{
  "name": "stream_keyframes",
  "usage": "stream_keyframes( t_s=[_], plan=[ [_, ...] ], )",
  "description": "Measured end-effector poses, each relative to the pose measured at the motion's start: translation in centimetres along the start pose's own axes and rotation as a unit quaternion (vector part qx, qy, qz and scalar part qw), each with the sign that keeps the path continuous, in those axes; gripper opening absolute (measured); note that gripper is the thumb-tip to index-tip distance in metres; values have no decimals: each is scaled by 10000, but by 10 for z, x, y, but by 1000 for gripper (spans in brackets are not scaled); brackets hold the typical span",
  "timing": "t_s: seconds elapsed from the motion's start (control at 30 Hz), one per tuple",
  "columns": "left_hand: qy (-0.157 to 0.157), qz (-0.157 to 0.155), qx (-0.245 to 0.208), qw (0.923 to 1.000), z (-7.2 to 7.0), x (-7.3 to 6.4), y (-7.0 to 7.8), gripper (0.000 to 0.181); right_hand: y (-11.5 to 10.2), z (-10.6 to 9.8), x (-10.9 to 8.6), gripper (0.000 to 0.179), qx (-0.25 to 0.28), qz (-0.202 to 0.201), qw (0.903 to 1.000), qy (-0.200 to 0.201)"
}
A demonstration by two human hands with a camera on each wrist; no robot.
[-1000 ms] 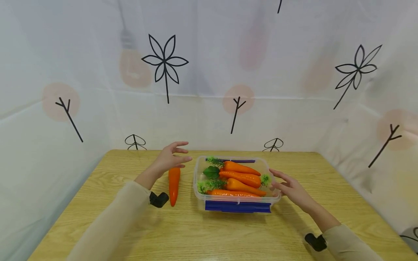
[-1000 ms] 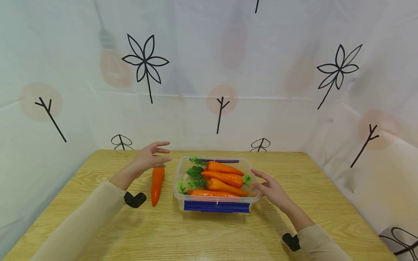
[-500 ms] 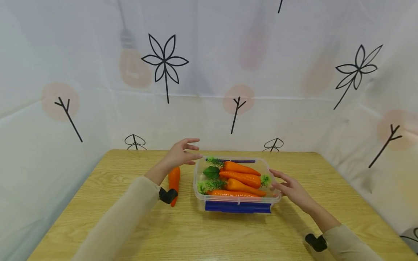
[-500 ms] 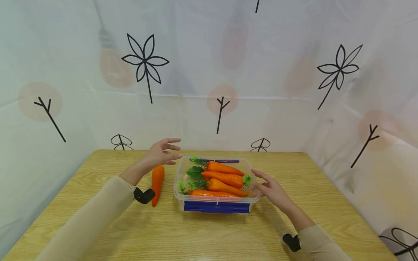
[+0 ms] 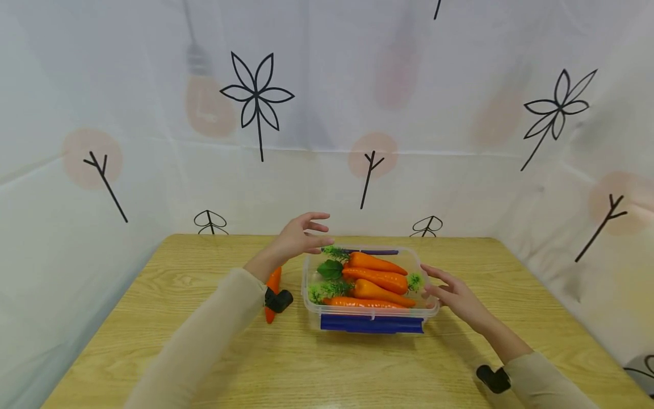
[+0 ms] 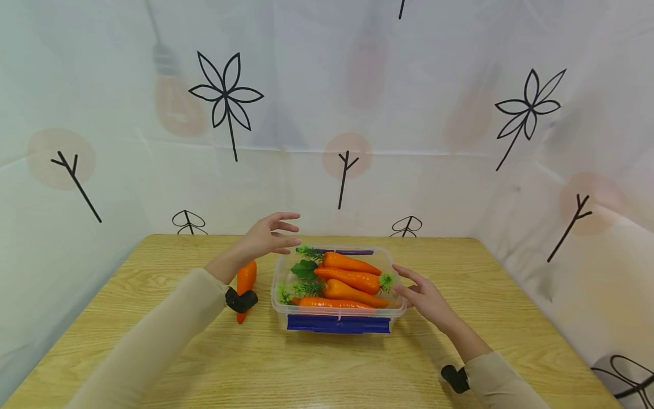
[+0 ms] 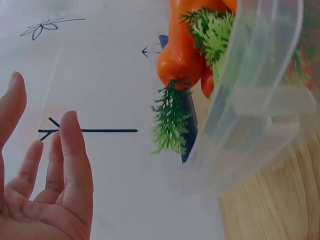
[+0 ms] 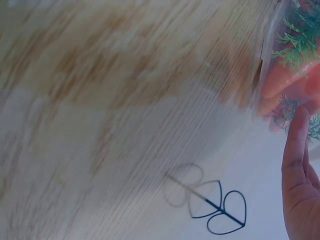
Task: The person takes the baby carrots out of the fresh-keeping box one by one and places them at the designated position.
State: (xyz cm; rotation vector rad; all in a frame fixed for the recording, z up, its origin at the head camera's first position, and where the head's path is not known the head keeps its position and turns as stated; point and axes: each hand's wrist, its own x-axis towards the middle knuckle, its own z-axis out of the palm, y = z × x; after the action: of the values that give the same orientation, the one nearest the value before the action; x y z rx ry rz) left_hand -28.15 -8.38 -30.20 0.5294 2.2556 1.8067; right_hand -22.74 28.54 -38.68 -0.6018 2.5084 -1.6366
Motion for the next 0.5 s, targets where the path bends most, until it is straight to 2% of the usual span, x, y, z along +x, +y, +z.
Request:
stream_keyframes(
  t_s=[0.17,0.33,0.5],
  plan=[
    [-49,-40,22,10000,7,4,3,59,2,2,2,54,-10,11,10000,-16],
    [-38,62,108,9999,13,11,5,58,3,1,2,54,-45,-19,10000,11],
    [-357,321,253,9985,21,20,4,59,2,0,0,53,64,-128,9999,-45]
  ],
)
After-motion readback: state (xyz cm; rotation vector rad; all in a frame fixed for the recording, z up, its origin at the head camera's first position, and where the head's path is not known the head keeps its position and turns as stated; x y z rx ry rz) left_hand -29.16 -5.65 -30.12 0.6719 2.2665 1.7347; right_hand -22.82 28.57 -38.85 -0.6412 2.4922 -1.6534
